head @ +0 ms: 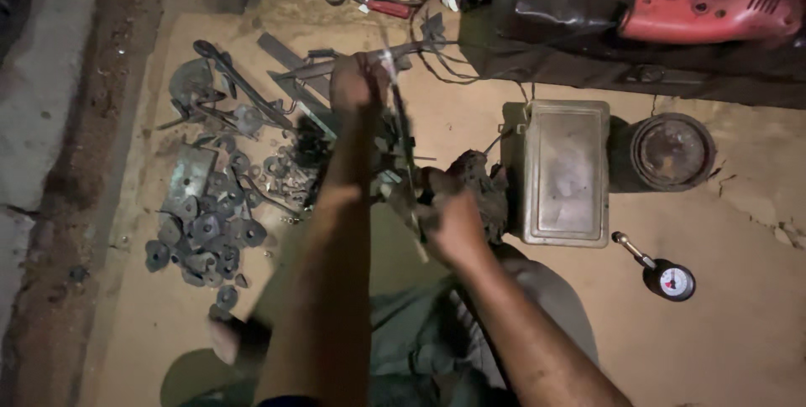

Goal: The person sits on the floor and handles various metal bolts, washers, and plates, using pliers and a wrench to work on a mechanical assembly.

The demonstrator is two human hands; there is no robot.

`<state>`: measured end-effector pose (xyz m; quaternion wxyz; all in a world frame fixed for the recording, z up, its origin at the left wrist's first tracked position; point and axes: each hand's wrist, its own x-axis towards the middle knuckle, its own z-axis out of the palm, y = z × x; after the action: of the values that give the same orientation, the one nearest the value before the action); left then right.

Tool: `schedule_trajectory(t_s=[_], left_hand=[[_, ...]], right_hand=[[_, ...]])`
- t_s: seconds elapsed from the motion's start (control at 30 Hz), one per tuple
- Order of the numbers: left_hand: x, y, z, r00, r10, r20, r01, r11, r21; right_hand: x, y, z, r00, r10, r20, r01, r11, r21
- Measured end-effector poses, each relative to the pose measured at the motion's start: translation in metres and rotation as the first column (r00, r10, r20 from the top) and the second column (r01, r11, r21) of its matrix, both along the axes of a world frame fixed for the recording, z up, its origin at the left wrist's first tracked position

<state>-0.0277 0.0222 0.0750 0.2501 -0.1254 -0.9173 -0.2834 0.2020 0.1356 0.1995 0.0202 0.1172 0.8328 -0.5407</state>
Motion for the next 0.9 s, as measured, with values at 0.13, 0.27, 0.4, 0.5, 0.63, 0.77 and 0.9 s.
schedule_trajectory(t_s=[0.13, 0.27, 0.4, 0.5, 0.63, 0.77, 0.9], left_hand=[[0.001, -0.021, 0.019, 0.947, -0.084, 0.311, -0.031, 0.937, 0.349], [0.021, -0.026, 0.03, 0.997, -0.068, 0.045, 0.054, 0.964, 0.26], [0.039, -0.018, 0.036, 0.881, -0.293, 0.37, -0.042, 0.732, 0.68], [0.043, -0.021, 0.05, 0.93, -0.253, 0.266, -0.025, 0.679, 0.733], [0.061, -0.044, 0.078, 0.907, -0.349, 0.235, -0.153, 0.246, 0.957], [0.102, -0.09, 0.106, 0.841, -0.532, 0.105, -0.137, -0.021, 0.99], [0.174, -0.155, 0.112, 0.73, -0.642, 0.234, -0.459, -0.207, 0.864]], right_hand=[[-0.006, -0.002, -0.026, 0.995, -0.1, -0.019, 0.098, 0.99, -0.103], [-0.016, -0.005, -0.039, 0.984, -0.174, 0.048, 0.18, 0.947, -0.265], [-0.019, 0.001, -0.053, 0.984, -0.119, -0.136, 0.102, 0.987, -0.123], [-0.021, 0.003, -0.066, 0.986, -0.12, -0.118, 0.089, 0.967, -0.239], [-0.034, -0.006, -0.08, 0.98, -0.111, -0.167, -0.158, 0.089, -0.983], [-0.042, -0.021, -0.079, 0.993, -0.055, 0.104, 0.114, 0.685, -0.72], [-0.032, -0.028, -0.066, 0.966, 0.255, 0.03, -0.249, 0.959, -0.136]])
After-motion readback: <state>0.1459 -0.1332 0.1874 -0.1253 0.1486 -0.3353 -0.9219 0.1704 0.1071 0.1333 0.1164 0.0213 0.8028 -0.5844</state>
